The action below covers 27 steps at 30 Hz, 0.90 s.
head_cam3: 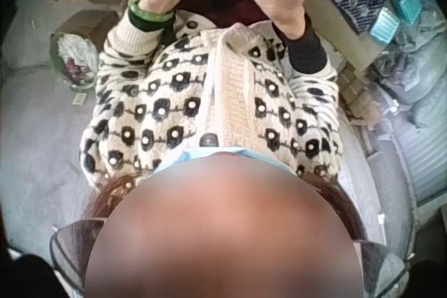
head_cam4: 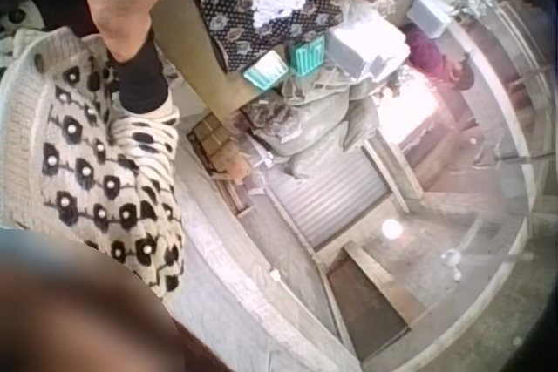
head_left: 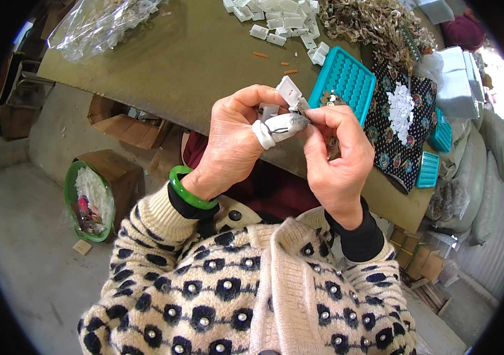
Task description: The person repeatedly picks small white plastic housings and metal pins from a table and a blue tray, inserts the pins into the housings, and places the assembled units back on the table. The process is repeated continuously with both hands.
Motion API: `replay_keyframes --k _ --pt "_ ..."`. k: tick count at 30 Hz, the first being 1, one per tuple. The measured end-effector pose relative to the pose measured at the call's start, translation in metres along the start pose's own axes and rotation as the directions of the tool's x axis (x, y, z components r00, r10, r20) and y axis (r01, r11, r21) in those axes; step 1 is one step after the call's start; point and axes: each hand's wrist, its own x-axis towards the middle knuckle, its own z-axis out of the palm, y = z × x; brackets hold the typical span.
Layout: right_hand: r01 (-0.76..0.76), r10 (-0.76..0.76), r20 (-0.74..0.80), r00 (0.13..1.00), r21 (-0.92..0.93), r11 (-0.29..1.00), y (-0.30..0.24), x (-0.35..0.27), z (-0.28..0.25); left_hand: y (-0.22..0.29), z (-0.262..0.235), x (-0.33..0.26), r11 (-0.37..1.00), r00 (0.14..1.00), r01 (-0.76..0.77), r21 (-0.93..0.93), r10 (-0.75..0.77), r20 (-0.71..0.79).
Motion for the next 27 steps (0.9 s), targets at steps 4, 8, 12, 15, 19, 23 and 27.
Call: replay_keyframes --k 4,8,12,15,19,23,27 --pt "0.152 -0.158 -0.041 0.986 -0.137 0.979 0.004 -0.005 0.004 0.001 0.004 -0.003 0.993 0.998 -0.036 0.111 0.042 -0.053" --pt "0.327 -0.366 -0.085 0.927 -0.298 0.897 0.013 -0.003 0.011 0.002 0.009 -0.002 0.729 0.928 -0.323 0.604 0.369 0.051" --pt "0.271 -0.3 -0.118 0.947 -0.213 0.939 0.018 -0.004 0.009 0.004 0.013 -0.002 0.924 0.978 -0.171 0.342 0.202 -0.059" --pt "0.04 -0.037 -0.087 0.995 0.034 0.999 0.016 -0.008 0.005 0.009 0.011 -0.004 0.988 0.986 0.142 -0.057 -0.146 -0.08" --pt "-0.135 0.154 -0.042 0.987 0.297 0.945 0.012 -0.008 0.005 0.009 0.007 -0.004 0.922 0.96 0.278 -0.269 -0.276 0.045" --pt "-0.25 0.295 -0.026 0.955 0.464 0.85 0.008 -0.01 0.005 0.007 0.006 -0.005 0.898 0.95 0.302 -0.321 -0.311 0.022" --pt "-0.453 0.496 0.14 0.857 0.665 0.594 0.01 -0.011 0.003 0.008 0.004 -0.002 0.951 0.967 0.254 -0.173 -0.251 0.04"
